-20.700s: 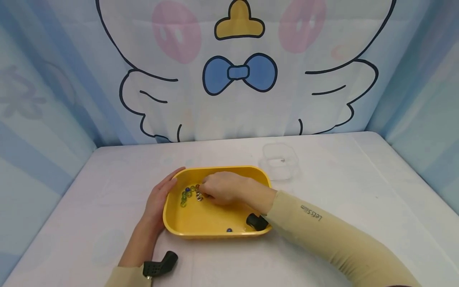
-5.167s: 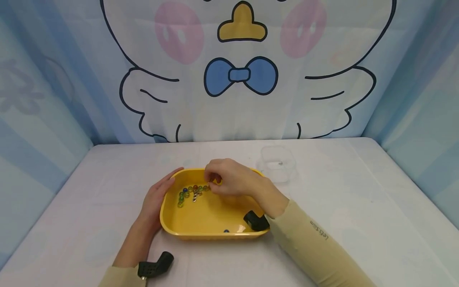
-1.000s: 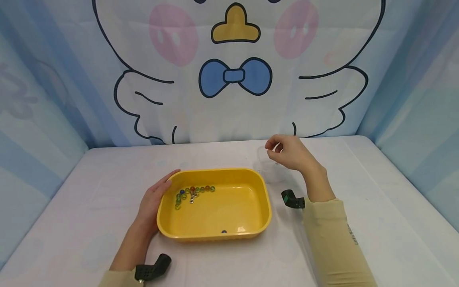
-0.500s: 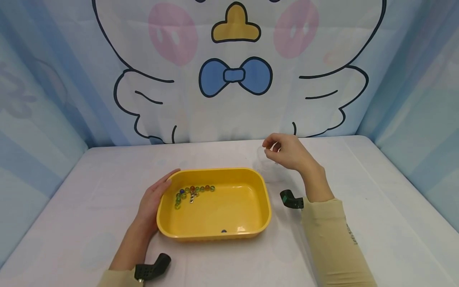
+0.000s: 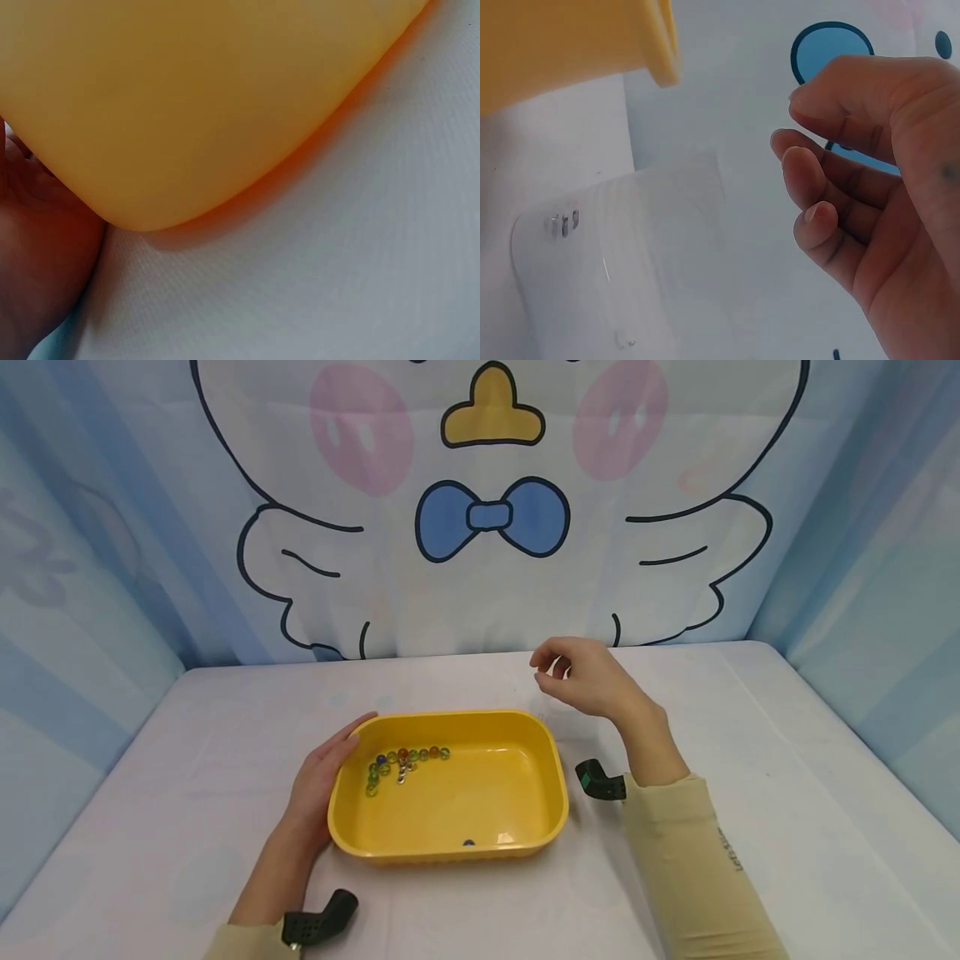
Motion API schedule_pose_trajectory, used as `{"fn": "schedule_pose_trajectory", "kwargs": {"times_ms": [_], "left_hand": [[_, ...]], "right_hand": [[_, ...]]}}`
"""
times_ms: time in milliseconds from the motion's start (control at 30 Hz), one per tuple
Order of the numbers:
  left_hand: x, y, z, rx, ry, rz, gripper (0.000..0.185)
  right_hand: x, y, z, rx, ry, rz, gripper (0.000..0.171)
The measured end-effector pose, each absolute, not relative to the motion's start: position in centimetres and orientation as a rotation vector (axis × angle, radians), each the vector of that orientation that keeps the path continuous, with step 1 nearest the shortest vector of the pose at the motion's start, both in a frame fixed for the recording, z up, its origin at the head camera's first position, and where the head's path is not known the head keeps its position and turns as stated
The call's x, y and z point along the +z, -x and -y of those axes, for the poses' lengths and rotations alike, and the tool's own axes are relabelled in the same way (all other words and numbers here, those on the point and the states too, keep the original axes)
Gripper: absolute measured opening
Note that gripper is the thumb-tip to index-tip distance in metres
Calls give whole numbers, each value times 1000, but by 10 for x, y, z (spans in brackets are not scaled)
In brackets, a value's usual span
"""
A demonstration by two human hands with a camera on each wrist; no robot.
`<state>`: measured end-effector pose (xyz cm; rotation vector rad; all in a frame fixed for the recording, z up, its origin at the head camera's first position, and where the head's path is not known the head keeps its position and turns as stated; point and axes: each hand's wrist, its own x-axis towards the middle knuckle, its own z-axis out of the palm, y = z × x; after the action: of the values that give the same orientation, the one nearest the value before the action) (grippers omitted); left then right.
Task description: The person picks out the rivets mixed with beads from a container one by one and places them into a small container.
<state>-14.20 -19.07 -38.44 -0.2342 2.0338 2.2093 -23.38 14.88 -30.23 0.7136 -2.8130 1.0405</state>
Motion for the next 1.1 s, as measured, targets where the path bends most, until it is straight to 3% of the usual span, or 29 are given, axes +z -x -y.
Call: {"fn": "schedule_pose_trajectory", "kwargs": {"times_ms": [767, 1100], "left_hand": [[-383, 142, 192, 2217, 230, -2024, 48], [-384, 142, 191, 2213, 233, -2031, 48]], "right_hand": [[-287, 216, -114, 1067, -1054, 2609, 10], [-290, 211, -98, 1019, -1085, 2649, 11]]}}
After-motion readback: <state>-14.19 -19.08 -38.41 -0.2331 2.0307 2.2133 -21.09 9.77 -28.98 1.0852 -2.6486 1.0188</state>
